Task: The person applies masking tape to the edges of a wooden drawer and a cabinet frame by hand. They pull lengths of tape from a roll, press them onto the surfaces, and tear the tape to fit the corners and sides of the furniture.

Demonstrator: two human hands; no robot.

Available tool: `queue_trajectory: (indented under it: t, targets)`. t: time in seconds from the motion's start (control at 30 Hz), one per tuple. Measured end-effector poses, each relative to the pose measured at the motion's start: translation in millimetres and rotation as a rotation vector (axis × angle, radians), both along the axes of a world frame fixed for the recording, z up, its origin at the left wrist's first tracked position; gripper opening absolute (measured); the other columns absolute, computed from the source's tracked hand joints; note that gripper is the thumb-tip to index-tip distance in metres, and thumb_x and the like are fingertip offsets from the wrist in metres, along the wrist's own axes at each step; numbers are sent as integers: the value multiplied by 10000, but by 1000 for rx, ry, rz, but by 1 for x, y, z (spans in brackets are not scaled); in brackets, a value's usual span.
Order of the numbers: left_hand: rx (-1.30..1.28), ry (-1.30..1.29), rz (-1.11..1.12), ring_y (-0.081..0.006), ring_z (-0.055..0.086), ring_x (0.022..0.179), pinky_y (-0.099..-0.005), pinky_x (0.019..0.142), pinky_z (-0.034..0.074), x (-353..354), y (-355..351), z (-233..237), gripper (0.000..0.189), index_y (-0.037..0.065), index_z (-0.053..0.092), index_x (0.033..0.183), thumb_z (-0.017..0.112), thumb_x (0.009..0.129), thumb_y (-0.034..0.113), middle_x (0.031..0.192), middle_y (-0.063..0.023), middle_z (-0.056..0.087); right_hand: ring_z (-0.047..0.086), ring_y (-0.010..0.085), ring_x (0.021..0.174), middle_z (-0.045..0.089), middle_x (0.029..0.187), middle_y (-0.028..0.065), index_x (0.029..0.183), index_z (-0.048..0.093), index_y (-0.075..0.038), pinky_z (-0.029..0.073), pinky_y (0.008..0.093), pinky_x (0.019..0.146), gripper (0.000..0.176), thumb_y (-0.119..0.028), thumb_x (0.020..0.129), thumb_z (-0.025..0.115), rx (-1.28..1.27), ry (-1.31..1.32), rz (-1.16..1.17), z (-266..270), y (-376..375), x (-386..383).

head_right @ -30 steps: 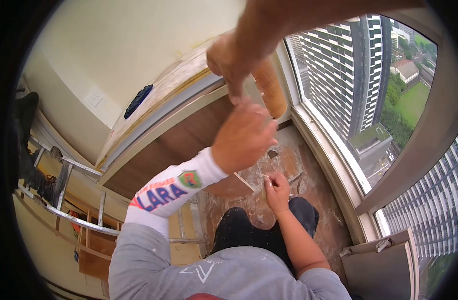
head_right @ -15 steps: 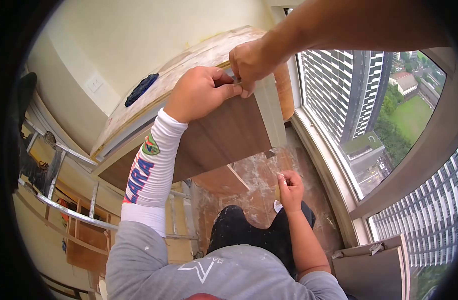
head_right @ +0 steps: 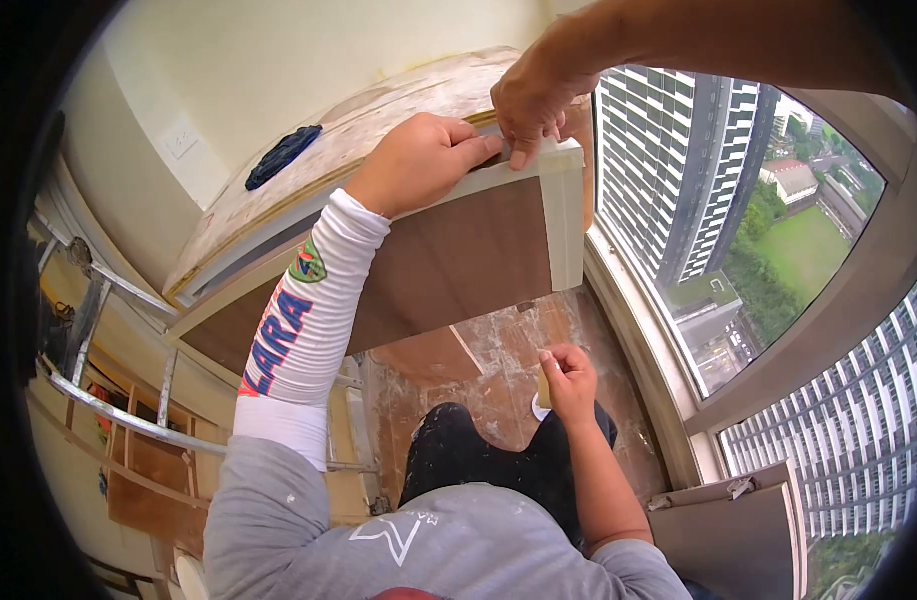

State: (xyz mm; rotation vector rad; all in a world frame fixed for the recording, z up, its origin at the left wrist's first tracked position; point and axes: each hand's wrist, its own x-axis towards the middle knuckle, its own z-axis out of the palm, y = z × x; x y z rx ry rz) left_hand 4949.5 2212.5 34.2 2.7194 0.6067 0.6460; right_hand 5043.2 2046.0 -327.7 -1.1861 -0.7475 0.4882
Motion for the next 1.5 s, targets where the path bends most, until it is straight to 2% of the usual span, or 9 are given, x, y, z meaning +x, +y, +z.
queue_trajectory:
  t: [0.27, 0.4, 0.53, 0.83, 0.93, 1.17, 1.23, 1.33, 1.5]
  targets:
    - [63, -300, 8, -268, 660, 669, -364, 666, 525, -3, 4, -12, 293, 1, 754, 995, 706, 911, 277, 765, -160, 708, 604, 91, 827, 667, 893, 16, 934, 708, 4, 477, 249, 751, 84, -79, 926, 716, -39, -193, 117, 62, -17, -18]
    - [404, -404, -124, -301, 688, 795, -389, 752, 547, -38, -9, -18, 253, 27, 749, 1055, 714, 886, 211, 960, -143, 729, 628, 116, 870, 686, 935, 38, 932, 713, 11, 489, 260, 795, 81, -70, 924, 714, 2, -220, 195, 102, -24, -15]
    - [624, -232, -221, -300, 639, 891, -398, 822, 527, -38, -9, -37, 220, 77, 765, 1059, 708, 878, 189, 961, -96, 709, 646, 142, 913, 702, 977, 58, 972, 720, 13, 493, 271, 833, 89, -60, 923, 712, 68, -419, 56, 144, -24, -18]
    - [815, -445, -242, -262, 628, 872, -399, 794, 530, -38, -18, -39, 334, 78, 726, 1134, 763, 861, 266, 967, -84, 654, 651, 112, 887, 716, 1003, 73, 1028, 724, 10, 504, 250, 812, 125, -86, 960, 682, 229, -238, 7, 212, -22, -30]
    - [100, -496, -478, -270, 665, 920, -395, 836, 537, -72, -48, -72, 456, 49, 690, 1194, 820, 829, 288, 1079, -118, 666, 680, 132, 893, 724, 1083, 113, 1097, 700, 39, 532, 259, 810, 201, -126, 995, 646, 346, -24, -35, 217, -18, -32]
    - [104, -607, -464, -300, 695, 948, -413, 883, 542, -73, -75, -129, 573, 22, 614, 1286, 839, 805, 237, 1042, -171, 689, 697, 178, 961, 705, 1135, 153, 1202, 625, 80, 566, 283, 849, 278, -116, 1005, 617, 529, 338, -36, 236, 9, -34]
    - [301, -607, -495, -299, 697, 964, -396, 887, 545, -77, -60, -109, 566, 21, 614, 1290, 832, 806, 219, 1042, -183, 694, 688, 167, 947, 700, 1081, 126, 1189, 620, 84, 562, 279, 828, 277, -117, 1000, 621, 586, 348, -13, 236, 18, -24]
    - [184, -530, -468, -336, 711, 920, -385, 841, 558, -79, -56, -76, 526, 7, 636, 1263, 823, 813, 205, 1064, -209, 705, 617, 114, 756, 653, 899, 49, 1103, 648, 52, 510, 257, 685, 230, -129, 962, 662, 589, 405, -69, 246, 31, -8]
    - [181, -349, -392, -313, 713, 851, -371, 790, 558, -65, -52, -2, 421, 12, 702, 1161, 783, 859, 294, 1012, -198, 732, 524, 82, 692, 627, 846, 19, 960, 667, -57, 398, 240, 592, 149, -193, 920, 714, 609, 407, -34, 278, 46, 30]
